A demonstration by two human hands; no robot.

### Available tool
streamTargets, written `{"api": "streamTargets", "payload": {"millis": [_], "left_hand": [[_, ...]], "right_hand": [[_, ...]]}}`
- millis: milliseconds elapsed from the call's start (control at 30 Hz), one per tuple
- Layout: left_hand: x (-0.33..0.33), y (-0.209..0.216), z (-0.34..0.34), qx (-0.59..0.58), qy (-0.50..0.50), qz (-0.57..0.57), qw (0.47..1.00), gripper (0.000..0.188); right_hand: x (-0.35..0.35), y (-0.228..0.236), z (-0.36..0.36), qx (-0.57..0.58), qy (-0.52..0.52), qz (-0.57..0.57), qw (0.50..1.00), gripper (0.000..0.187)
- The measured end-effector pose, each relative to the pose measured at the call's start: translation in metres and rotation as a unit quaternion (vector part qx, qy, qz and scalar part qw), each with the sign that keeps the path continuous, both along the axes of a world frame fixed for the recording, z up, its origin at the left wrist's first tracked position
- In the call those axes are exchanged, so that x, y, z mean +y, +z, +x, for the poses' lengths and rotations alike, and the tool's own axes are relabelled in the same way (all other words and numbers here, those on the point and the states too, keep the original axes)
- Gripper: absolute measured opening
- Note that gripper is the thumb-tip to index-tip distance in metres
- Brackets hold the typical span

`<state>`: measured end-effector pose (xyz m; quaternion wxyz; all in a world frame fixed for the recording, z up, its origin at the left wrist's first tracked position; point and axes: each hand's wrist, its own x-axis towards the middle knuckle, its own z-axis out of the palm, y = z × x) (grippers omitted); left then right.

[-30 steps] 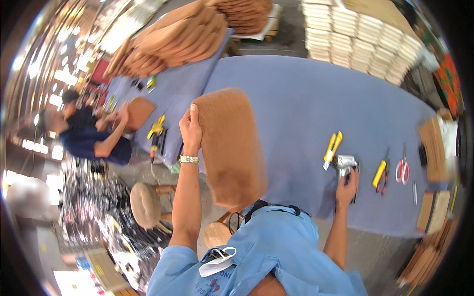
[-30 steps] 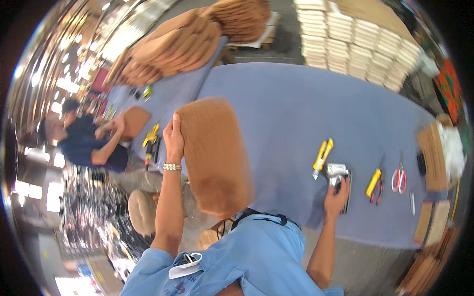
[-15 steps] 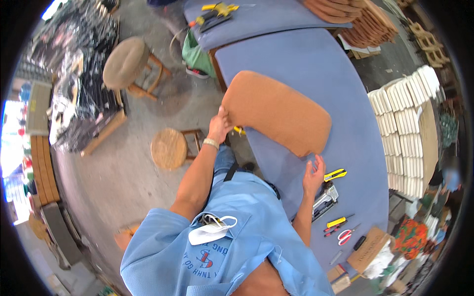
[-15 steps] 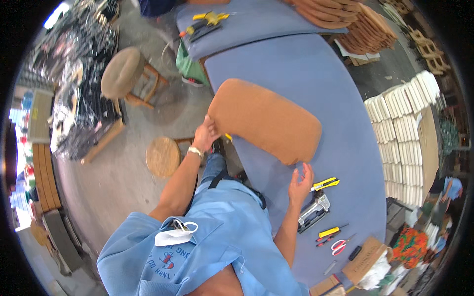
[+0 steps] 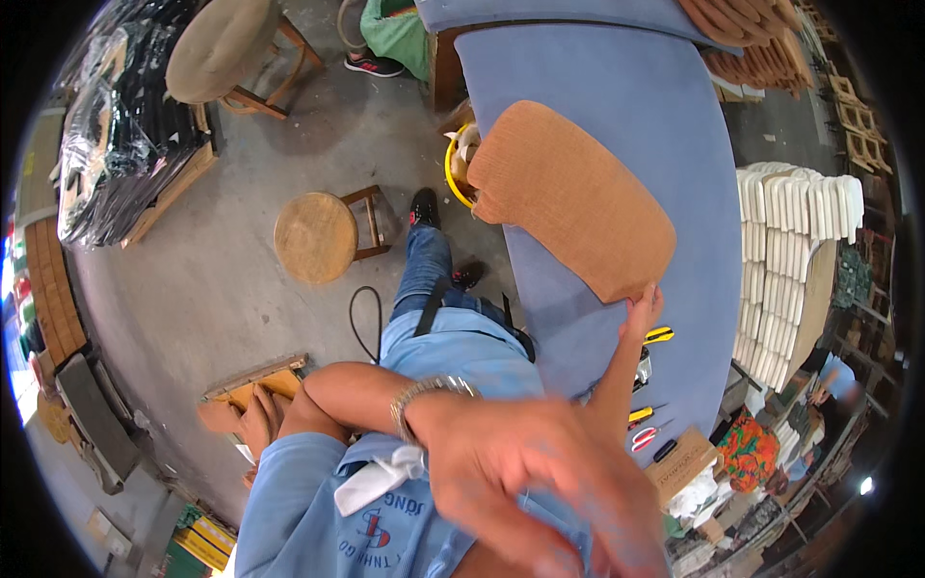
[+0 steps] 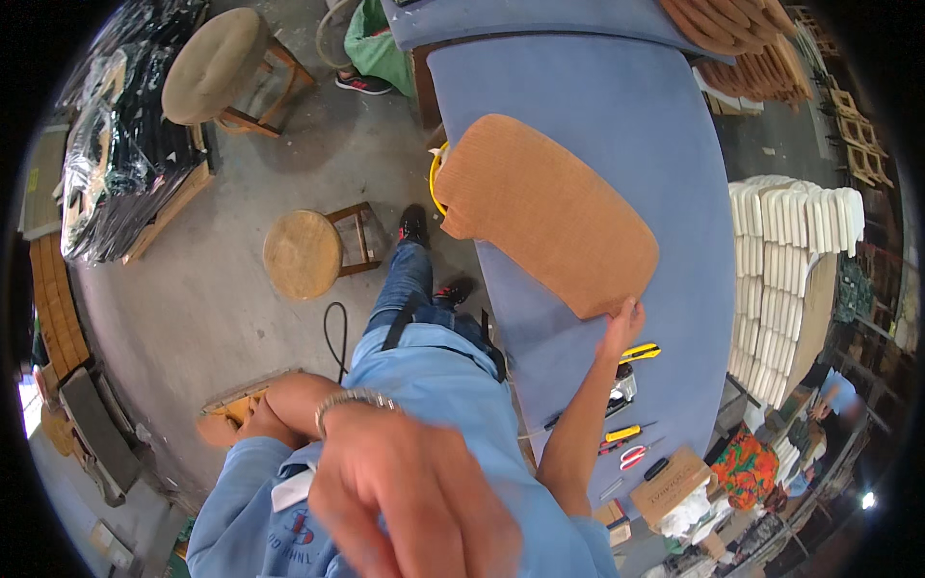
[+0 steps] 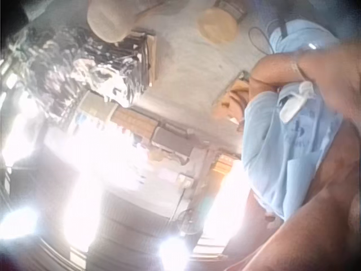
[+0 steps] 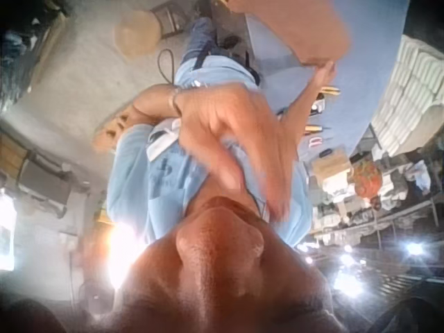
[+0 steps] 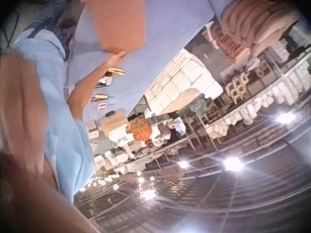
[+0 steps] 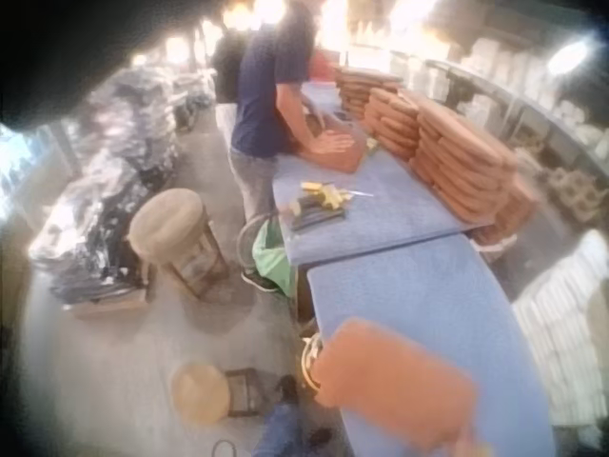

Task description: The person assembles shoe components by folding and stapling a brown insole-like piece with a white foam insert. They use a yellow utility knife to trim edges, then repeatedly staple the folded edges with a pneumatic stapler, flipping the piece to work on both sides.

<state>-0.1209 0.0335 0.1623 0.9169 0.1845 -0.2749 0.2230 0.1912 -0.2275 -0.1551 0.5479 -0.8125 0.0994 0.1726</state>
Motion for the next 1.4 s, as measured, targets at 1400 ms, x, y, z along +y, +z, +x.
{"api": "streamTargets", "payload": {"millis": [1400], "left_hand": [[0.120, -0.189, 0.087, 0.734, 0.075, 0.148, 0.659, 0.047]], "right_hand": [[0.283, 0.168, -0.032, -0.203, 0.658, -0.057, 0.722, 0.023]]}}
